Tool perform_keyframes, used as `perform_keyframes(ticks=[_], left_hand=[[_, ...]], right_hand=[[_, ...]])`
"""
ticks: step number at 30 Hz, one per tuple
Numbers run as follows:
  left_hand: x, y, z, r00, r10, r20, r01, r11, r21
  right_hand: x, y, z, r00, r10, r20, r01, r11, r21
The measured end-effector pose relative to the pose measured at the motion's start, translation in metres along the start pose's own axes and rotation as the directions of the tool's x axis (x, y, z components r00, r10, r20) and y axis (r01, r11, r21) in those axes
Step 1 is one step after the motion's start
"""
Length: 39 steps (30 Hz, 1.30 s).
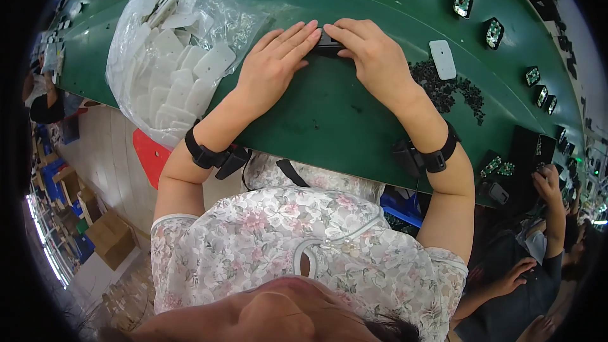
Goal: The person assembles electronic devices by picking up a white plastic cover, inserting a small black component into its center, and pressing the cover onto a black base before placing the unit aside.
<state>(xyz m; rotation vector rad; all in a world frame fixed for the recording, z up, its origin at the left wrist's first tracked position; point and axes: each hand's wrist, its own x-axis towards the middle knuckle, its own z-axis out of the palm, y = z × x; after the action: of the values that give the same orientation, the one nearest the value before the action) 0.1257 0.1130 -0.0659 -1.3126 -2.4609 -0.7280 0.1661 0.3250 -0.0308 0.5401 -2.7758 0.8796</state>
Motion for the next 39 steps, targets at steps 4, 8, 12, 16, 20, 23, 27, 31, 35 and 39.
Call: perform_keyframes(ticks=[4, 8, 12, 16, 20, 23, 27, 31, 35, 39], left_hand=[[0.014, 0.001, 0.012, 0.996, -0.013, -0.091, 0.017, 0.999, 0.044], [0.025, 0.001, 0.005, 0.958, -0.279, -0.059, 0.248, 0.918, -0.309], [0.020, 0.011, -0.009, 0.796, -0.498, 0.345, 0.568, 0.418, -0.709], [0.015, 0.018, -0.010, 0.811, -0.471, 0.347, 0.545, 0.394, -0.740], [0.010, 0.026, -0.005, 0.826, -0.487, 0.284, 0.502, 0.407, -0.763], [0.009, 0.030, -0.007, 0.825, -0.471, 0.313, 0.500, 0.350, -0.792], [0.008, 0.038, -0.012, 0.814, -0.486, 0.317, 0.446, 0.174, -0.878], [0.007, 0.041, -0.030, 0.877, -0.460, 0.142, 0.372, 0.461, -0.805], [-0.026, 0.002, -0.064, 0.948, -0.202, -0.245, 0.195, 0.979, -0.050], [-0.053, -0.025, -0.095, 0.968, -0.237, 0.084, 0.203, 0.933, 0.299]], right_hand=[[0.023, 0.019, -0.016, 0.944, 0.243, 0.225, -0.308, 0.893, 0.327], [0.016, 0.020, -0.019, 0.945, 0.281, 0.169, -0.322, 0.702, 0.635], [0.005, 0.002, -0.028, 0.949, 0.280, 0.142, -0.310, 0.758, 0.574], [0.002, -0.002, -0.029, 0.969, 0.218, 0.112, -0.245, 0.830, 0.501], [-0.002, -0.009, -0.027, 0.984, 0.179, 0.025, -0.172, 0.881, 0.440], [-0.004, -0.012, -0.026, 0.986, 0.168, -0.009, -0.150, 0.902, 0.404], [-0.007, -0.031, -0.013, 0.948, 0.309, -0.070, -0.161, 0.658, 0.735], [-0.006, -0.021, -0.027, 0.908, 0.396, -0.136, -0.128, 0.572, 0.810], [0.004, 0.024, -0.071, 0.888, 0.409, -0.211, -0.197, 0.752, 0.629], [0.005, 0.104, -0.090, 0.886, 0.406, -0.222, -0.282, 0.854, 0.438]])
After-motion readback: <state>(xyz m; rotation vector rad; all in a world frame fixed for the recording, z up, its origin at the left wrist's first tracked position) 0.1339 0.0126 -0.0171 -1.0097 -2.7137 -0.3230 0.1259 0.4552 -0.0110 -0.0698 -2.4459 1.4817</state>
